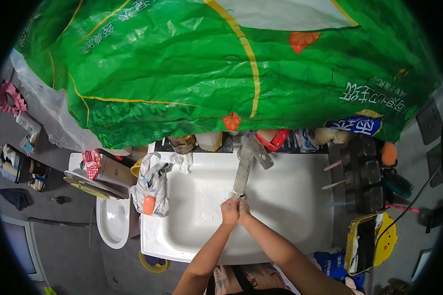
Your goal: The person washes a piece of grey clothing by hand in a sink, applying soap and scrubbing the fabric repeatedly under running water.
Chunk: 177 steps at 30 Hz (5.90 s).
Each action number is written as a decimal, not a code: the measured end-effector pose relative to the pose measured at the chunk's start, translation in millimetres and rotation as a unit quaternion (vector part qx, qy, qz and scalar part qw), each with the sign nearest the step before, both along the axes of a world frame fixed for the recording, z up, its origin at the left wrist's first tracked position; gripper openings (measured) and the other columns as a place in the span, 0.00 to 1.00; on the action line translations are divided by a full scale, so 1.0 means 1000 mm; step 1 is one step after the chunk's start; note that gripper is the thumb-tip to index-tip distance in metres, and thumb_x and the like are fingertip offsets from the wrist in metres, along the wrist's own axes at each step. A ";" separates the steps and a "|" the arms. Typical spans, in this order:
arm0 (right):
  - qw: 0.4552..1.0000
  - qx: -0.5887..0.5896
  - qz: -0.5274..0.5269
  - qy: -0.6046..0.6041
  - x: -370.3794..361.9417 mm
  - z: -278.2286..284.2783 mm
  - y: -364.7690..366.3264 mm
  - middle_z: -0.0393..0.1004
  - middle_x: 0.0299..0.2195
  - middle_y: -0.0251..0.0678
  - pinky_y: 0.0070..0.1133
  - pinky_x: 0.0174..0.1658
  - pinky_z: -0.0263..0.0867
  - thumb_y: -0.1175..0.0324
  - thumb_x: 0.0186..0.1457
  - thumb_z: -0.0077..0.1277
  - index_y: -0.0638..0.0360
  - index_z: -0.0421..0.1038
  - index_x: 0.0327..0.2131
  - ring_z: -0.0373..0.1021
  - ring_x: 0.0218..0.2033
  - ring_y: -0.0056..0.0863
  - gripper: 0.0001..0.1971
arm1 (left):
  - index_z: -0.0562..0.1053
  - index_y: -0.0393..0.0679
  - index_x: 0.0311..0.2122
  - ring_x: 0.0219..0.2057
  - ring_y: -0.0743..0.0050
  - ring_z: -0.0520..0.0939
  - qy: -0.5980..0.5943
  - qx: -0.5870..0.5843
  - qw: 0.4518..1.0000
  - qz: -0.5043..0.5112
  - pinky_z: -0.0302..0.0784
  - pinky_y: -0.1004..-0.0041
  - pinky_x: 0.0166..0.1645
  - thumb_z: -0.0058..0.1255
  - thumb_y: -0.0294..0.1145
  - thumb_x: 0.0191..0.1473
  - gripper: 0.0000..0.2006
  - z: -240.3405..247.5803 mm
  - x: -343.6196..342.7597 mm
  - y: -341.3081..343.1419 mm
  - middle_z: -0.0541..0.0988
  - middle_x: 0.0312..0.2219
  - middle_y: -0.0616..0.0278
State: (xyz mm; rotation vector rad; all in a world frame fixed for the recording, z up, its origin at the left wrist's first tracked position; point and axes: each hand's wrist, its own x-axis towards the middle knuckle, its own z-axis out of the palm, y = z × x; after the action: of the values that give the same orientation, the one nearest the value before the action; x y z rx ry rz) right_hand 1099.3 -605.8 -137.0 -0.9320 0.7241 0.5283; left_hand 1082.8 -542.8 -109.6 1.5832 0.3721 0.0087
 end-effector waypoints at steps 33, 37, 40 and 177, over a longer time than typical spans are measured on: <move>0.960 0.035 0.261 -0.093 0.025 0.075 -0.025 0.67 0.35 0.31 0.21 0.41 0.60 0.56 0.49 0.44 0.58 0.64 0.39 0.64 0.38 0.22 0.18 | 0.63 0.38 0.46 0.39 0.73 0.70 0.157 -0.320 0.925 -0.128 0.65 0.72 0.44 0.45 0.48 0.47 0.26 0.003 -0.004 0.057 0.71 0.37 0.61; 0.890 -0.321 0.288 -0.147 0.032 0.026 -0.052 0.68 0.30 0.29 0.16 0.34 0.58 0.60 0.47 0.47 0.61 0.67 0.33 0.62 0.32 0.17 0.15 | 0.69 0.37 0.37 0.30 0.79 0.73 0.096 -0.317 0.943 0.021 0.68 0.80 0.35 0.49 0.35 0.47 0.14 0.003 0.004 0.032 0.74 0.28 0.65; 0.922 -0.188 0.320 -0.113 0.021 0.044 -0.048 0.68 0.30 0.29 0.15 0.35 0.57 0.62 0.47 0.48 0.62 0.68 0.32 0.62 0.31 0.17 0.13 | 0.71 0.38 0.33 0.26 0.79 0.72 0.032 -0.256 0.955 0.148 0.68 0.79 0.30 0.50 0.30 0.45 0.09 -0.006 0.003 0.030 0.74 0.24 0.64; 0.984 0.030 0.127 0.124 0.000 -0.002 -0.003 0.68 0.27 0.31 0.22 0.31 0.64 0.55 0.52 0.36 0.55 0.65 0.30 0.66 0.27 0.24 0.14 | 0.69 0.37 0.13 0.11 0.58 0.70 0.049 0.261 0.957 0.117 0.64 0.66 0.18 0.40 0.41 0.50 0.21 -0.023 -0.007 0.025 0.67 0.07 0.49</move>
State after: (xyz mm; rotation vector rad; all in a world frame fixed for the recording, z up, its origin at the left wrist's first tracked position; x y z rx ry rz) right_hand 1099.4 -608.4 -138.6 -0.9175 0.8124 0.8983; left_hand 1075.6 -517.4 -132.4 2.0567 0.6742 0.2273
